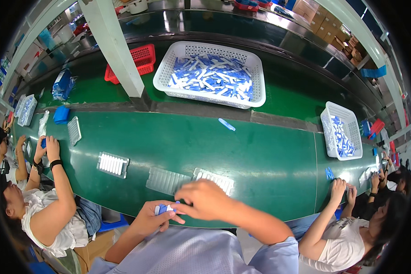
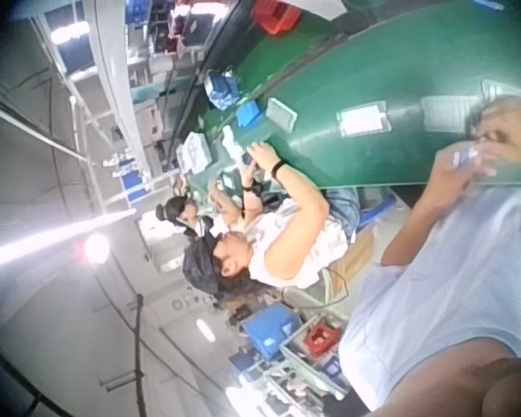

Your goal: The person assembles small blue and white plastic components into a clear plastic tray by hand.

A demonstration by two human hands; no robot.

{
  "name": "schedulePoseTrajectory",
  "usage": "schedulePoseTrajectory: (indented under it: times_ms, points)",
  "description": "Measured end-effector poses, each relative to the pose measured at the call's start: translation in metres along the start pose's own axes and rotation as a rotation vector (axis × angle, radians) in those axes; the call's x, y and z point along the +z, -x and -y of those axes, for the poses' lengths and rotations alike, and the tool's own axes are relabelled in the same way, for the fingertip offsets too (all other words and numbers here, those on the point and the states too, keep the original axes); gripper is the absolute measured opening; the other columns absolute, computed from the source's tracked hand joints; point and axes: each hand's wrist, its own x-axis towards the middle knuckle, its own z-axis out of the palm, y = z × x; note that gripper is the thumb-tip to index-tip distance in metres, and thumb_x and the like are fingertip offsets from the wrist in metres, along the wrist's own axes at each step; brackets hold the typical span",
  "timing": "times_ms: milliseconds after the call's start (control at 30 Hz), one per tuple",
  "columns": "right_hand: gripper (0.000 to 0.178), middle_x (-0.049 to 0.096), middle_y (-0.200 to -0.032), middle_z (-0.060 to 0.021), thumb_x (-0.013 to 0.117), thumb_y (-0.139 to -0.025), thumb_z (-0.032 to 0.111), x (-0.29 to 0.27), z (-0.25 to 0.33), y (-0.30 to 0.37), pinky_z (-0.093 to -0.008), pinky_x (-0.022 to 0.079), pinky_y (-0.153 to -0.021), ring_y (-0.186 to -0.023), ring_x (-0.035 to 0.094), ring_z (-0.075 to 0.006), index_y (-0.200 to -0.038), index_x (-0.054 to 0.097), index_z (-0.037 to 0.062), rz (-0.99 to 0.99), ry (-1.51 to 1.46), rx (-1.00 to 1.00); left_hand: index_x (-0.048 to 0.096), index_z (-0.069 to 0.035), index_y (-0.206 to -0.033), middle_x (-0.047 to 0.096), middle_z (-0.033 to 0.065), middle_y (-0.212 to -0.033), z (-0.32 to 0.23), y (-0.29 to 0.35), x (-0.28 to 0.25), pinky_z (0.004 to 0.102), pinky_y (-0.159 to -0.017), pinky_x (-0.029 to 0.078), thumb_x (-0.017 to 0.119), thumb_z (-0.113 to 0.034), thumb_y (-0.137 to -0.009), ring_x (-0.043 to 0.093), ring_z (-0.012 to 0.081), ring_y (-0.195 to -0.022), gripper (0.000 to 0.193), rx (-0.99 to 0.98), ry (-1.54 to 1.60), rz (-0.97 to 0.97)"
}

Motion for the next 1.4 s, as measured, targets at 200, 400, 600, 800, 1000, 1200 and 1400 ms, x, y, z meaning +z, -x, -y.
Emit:
schedulePoseTrajectory:
  times_ms: [200, 400, 600, 800, 1000, 1200, 1400]
  points:
    - [0.007, 0.065, -0.064, -0.0025, 0.083, -0.077, 0.009, 0.022, 0.006, 0.033, -0.0312, 0.044, -0.058, -0.055, 0.055, -0.0174, -0.081, 0.078, 0.0079, -0.446, -0.168, 0.114, 0.06, 0.008, -0.129, 0.07, 0.0207, -0.122, -0.011, -0.006, 0.005, 0.0217, -0.044, 0.04, 0.058, -0.007, -0.102, 0.075, 0.0236, -0.097, 0.03, 0.003, -0.019, 0.019]
    - [0.015, 0.055, -0.06, 0.0031, 0.088, -0.069, 0.013, 0.029, -0.011, 0.046, -0.0338, 0.034, -0.058, -0.057, 0.049, -0.0163, -0.077, 0.075, 0.0121, -0.724, 0.553, 0.096, 0.041, 0.005, -0.149, 0.059, 0.0212, -0.139, -0.009, -0.006, -0.009, 0.0229, -0.061, 0.044, 0.058, 0.004, -0.097, 0.066, 0.0269, -0.119, 0.055, -0.089, 0.27, 0.167]
    - [0.041, 0.05, -0.078, 0.0, 0.085, -0.072, 0.036, 0.031, -0.003, 0.046, -0.0373, 0.035, -0.07, -0.076, 0.051, -0.0202, -0.106, 0.077, 0.0151, -0.506, 0.622, 0.411, 0.035, 0.004, -0.153, 0.051, 0.0223, -0.148, -0.001, -0.003, -0.015, 0.0266, -0.073, 0.051, 0.057, -0.001, -0.099, 0.058, 0.0341, -0.13, 0.059, -0.144, 0.45, 0.333]
    - [0.04, 0.051, -0.08, -0.0004, 0.086, -0.073, 0.032, 0.018, -0.026, 0.069, -0.0371, 0.037, -0.074, -0.078, 0.052, -0.0205, -0.108, 0.076, 0.0165, -0.34, 0.455, 0.223, 0.035, 0.005, -0.153, 0.052, 0.0243, -0.147, -0.005, -0.002, -0.014, 0.0313, -0.079, 0.057, 0.052, -0.005, -0.103, 0.059, 0.0357, -0.129, 0.053, -0.109, 0.421, 0.254]
    - [0.041, 0.052, -0.08, -0.0006, 0.084, -0.076, 0.032, 0.005, -0.004, 0.06, -0.0363, 0.038, -0.075, -0.077, 0.052, -0.0202, -0.112, 0.076, 0.0142, -0.367, 0.403, 0.218, 0.036, 0.004, -0.153, 0.053, 0.0236, -0.147, -0.007, -0.002, -0.007, 0.0323, -0.081, 0.058, 0.051, -0.005, -0.104, 0.06, 0.0364, -0.129, 0.052, -0.129, 0.377, 0.227]
    - [0.026, 0.059, -0.084, -0.0032, 0.079, -0.083, 0.019, 0.025, 0.02, 0.046, -0.0366, 0.043, -0.079, -0.079, 0.058, -0.0237, -0.108, 0.075, 0.0123, -0.328, -0.101, 0.197, 0.034, 0.004, -0.154, 0.056, 0.0208, -0.144, -0.011, -0.004, 0.007, 0.033, -0.082, 0.058, 0.051, -0.004, -0.103, 0.062, 0.0304, -0.126, 0.054, -0.125, 0.276, 0.22]
    - [0.012, 0.058, -0.084, -0.0014, 0.076, -0.084, 0.013, 0.025, 0.009, 0.051, -0.0349, 0.043, -0.076, -0.076, 0.058, -0.0214, -0.096, 0.073, 0.0109, -0.286, -0.133, -0.005, 0.048, 0.006, -0.144, 0.062, 0.0165, -0.133, -0.003, -0.003, 0.0, 0.028, -0.071, 0.055, 0.051, -0.003, -0.103, 0.069, 0.0218, -0.106, 0.042, -0.184, 0.469, 0.18]
